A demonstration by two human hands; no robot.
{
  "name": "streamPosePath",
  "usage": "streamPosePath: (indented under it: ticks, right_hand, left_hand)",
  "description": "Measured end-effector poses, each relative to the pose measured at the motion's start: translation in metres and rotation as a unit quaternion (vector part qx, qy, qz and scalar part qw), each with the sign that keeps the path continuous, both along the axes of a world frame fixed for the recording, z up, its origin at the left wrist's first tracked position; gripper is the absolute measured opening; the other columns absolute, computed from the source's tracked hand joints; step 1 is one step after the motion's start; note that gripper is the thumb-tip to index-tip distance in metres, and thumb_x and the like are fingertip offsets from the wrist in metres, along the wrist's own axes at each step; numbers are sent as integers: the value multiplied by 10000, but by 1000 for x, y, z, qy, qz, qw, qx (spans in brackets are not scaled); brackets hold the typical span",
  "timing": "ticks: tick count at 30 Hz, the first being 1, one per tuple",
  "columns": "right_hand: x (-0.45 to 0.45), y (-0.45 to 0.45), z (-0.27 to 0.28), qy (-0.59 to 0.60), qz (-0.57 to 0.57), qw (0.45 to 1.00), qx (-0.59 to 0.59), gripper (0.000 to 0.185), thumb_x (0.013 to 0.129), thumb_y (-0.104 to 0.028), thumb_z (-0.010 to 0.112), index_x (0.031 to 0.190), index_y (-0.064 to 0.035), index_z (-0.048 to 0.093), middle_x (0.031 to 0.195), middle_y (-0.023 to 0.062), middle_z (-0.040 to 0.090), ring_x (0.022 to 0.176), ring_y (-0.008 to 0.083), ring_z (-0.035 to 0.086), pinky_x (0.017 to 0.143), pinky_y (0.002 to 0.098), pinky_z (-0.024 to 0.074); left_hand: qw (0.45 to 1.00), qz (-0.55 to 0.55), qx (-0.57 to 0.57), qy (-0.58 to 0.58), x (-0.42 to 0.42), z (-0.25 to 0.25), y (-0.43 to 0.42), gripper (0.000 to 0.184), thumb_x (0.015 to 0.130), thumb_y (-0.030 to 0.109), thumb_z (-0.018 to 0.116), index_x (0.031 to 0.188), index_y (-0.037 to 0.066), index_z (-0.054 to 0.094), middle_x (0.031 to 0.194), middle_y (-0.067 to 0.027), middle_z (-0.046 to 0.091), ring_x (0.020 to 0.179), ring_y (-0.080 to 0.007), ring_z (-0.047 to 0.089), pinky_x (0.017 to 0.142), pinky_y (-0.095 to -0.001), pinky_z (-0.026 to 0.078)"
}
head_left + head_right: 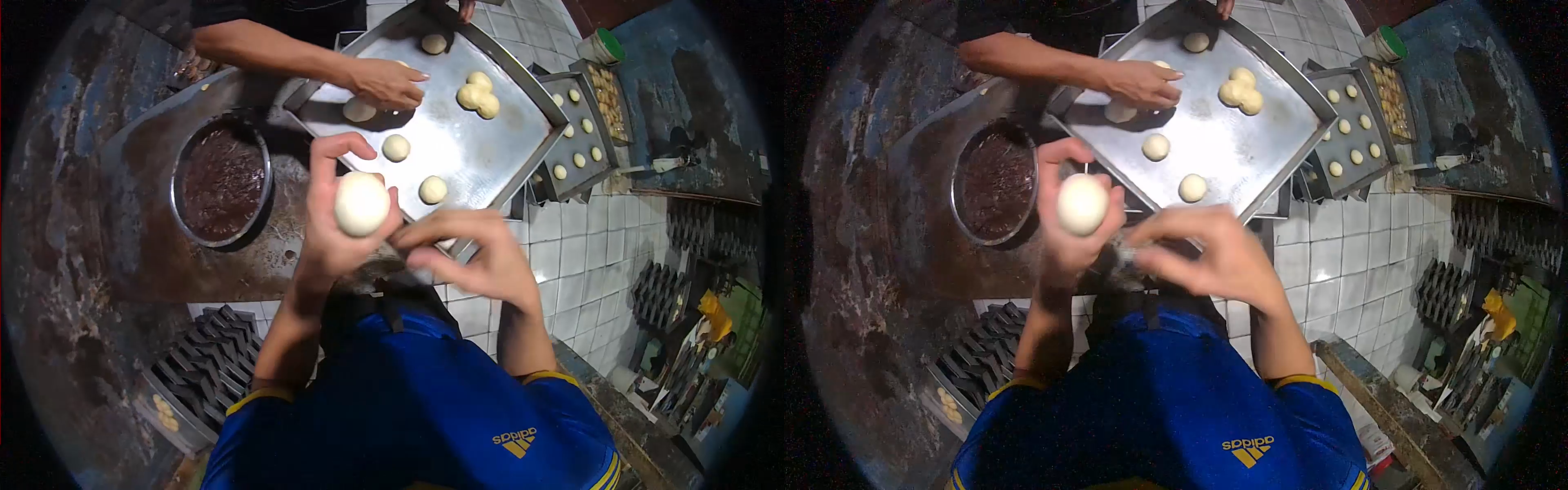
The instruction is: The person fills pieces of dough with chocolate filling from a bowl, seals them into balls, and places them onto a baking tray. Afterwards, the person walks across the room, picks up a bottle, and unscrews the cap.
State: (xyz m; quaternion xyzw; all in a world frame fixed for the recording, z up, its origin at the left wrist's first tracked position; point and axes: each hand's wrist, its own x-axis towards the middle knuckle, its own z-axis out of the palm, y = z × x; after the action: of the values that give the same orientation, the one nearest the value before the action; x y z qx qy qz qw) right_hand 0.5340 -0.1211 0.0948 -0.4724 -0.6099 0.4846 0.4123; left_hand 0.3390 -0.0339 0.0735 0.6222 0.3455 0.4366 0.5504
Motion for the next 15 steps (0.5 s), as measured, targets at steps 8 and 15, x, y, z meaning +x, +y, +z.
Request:
streamPosePath:
  ticks: [8, 15]
  right_hand:
    - [57, 6, -24, -81, -142, 985, -56, 497, 778, -78, 913, 1238, -30, 731, 1249, 81, 692, 1152, 180, 672, 903, 320, 587]
    - [137, 42, -97, -230, -204, 951, -42, 394, 829, -145, 849, 1188, -23, 738, 1175, 92, 715, 1012, 226, 729, 861, 380, 606]
  left_hand:
    - [977, -178, 53, 101, 99, -87, 7, 602, 796, 52, 829, 1288, 86, 484, 957, -230, 751, 962, -476, 732, 739, -503, 581]
    - [960, -190, 48, 198, 117, -92, 35, 1131, 706, 275, 935, 1598, 146, 251, 1392, -225, 558, 832, -313, 716, 804, -410, 583]
